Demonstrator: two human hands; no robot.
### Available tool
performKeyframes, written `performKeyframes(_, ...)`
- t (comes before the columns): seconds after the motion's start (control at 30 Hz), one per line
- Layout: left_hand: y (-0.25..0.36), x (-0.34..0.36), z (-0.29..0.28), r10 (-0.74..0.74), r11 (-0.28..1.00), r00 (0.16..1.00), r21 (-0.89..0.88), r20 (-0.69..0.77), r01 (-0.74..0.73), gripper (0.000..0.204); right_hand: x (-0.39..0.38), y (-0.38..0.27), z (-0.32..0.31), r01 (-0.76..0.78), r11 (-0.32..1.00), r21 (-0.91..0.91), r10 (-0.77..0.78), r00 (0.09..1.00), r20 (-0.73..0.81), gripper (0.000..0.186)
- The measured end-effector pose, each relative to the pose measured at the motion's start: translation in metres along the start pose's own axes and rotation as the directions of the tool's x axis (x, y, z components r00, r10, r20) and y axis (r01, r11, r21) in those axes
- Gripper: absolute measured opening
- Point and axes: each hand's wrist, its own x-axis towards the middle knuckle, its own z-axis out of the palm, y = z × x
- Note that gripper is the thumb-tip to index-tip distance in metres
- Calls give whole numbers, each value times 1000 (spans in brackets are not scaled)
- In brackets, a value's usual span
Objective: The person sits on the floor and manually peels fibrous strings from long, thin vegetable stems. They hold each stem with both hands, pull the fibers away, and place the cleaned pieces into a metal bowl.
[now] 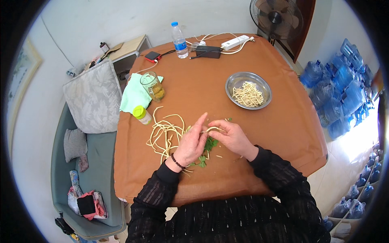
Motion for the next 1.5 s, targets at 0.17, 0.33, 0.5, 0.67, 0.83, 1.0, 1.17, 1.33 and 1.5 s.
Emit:
performKeyframes(0.17, -4, 1, 1, -30, 999, 996, -17, -79, 29, 30, 2, -3, -17, -63, 969, -241, 52, 997, -52, 18)
performKeyframes(0.33, -1, 3, -4, -45, 999, 985, 3, -167, 46, 11, 5, -1, -24, -6, 972, -234, 1, 1000, -23, 21)
performKeyframes(0.5, -4, 4, -6, 110, 987, 976, 134, -187, -86, 10, 2, -17, -17, -79, 986, -145, 83, 996, 23, 13)
performKeyframes(0.67, -2, 5, -7, 135, 977, 974, 186, -184, -100, 9, 2, -14, -18, 191, 850, -491, -157, 981, 111, 11)
performKeyframes(0.83, 2, 5, -4, 157, 975, 967, 190, -201, -118, 9, 2, -3, -18, 361, 681, -637, -357, 923, 142, 10)
performKeyframes(1.0, 5, 3, 4, 164, 958, 964, 266, -209, -105, 8, 0, -7, -5, 270, 477, -836, -447, 894, 34, 10)
performKeyframes(1.17, 9, 7, 5, 291, 875, 931, 456, -221, -165, 6, 2, -3, -2, 233, 347, -908, -379, 921, 91, 12)
performKeyframes(1.33, 13, 5, -3, 355, 850, 901, 489, -251, -198, 5, 3, 18, -25, 138, 171, -976, -186, 977, 105, 9)
performKeyframes(1.5, 13, 5, -4, 191, 968, 945, 213, -266, -136, 11, 27, -2, -51, -203, 952, -227, 176, 975, -135, 24)
